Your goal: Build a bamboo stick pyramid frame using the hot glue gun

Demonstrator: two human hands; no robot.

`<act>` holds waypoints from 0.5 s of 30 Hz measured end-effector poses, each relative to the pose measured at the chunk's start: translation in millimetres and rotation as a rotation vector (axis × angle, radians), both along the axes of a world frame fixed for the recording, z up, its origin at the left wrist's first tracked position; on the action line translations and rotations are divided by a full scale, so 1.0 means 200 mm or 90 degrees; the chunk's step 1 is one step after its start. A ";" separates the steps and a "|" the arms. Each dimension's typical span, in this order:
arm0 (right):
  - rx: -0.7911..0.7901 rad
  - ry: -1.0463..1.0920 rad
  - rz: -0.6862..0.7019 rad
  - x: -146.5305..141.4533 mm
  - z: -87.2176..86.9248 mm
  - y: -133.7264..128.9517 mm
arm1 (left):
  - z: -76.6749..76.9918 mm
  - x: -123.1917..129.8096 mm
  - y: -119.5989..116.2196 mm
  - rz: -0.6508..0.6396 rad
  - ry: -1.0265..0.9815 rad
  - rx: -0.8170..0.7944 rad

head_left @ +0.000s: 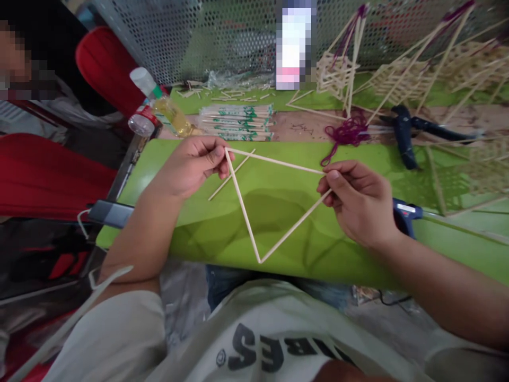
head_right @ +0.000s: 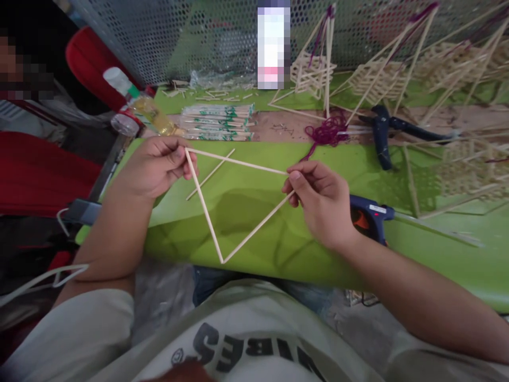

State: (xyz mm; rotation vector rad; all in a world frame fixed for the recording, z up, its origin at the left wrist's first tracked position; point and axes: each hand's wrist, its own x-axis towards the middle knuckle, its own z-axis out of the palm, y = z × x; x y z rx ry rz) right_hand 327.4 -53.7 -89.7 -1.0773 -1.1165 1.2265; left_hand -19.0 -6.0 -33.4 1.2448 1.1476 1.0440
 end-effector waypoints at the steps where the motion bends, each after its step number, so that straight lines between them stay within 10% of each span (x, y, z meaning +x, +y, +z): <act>1: 0.001 -0.003 -0.001 0.00 0.00 0.00 | 0.01 0.00 -0.01 -0.005 -0.005 0.007; 15: 0.028 -0.062 0.040 0.00 0.03 -0.05 | 0.05 -0.05 -0.05 -0.048 -0.009 0.112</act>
